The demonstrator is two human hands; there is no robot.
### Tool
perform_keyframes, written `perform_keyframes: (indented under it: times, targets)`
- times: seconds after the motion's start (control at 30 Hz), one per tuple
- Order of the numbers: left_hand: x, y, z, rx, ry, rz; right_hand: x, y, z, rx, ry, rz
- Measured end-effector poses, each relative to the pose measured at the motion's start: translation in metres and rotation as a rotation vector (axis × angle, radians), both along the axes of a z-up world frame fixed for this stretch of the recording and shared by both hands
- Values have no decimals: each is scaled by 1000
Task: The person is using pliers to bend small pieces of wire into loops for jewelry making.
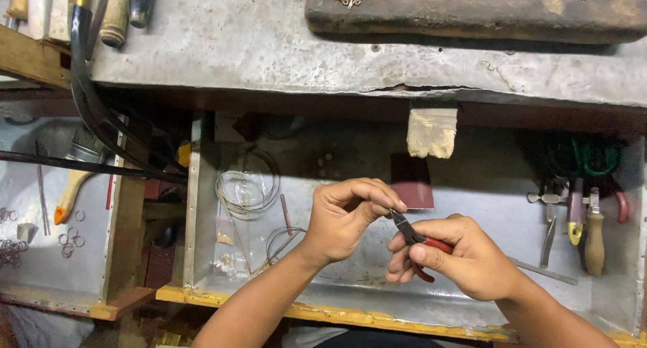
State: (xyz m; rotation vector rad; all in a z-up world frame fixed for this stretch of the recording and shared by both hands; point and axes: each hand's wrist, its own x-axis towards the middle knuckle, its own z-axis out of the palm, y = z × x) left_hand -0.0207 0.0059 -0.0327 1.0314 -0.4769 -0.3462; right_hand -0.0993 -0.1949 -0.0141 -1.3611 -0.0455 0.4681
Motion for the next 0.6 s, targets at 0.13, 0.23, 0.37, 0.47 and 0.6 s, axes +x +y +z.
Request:
perform_keyframes:
  times: [0.13,0.23,0.37,0.47,0.6]
  targets:
    - [0,1,-1,-26,-4,-28,1,0,3,40,-31,36]
    - [0,1,0,-35,-9,-42,1,2,6,80,-55,48]
    - [1,2,2,-40,1,-55,-1,-1,3,90,-32,55]
    - [2,3,3,-31,9,-67,-1,-1,3,96,-9,48]
    - [3,4,2,-17,14,-91,0,-1,6,109,-30,69]
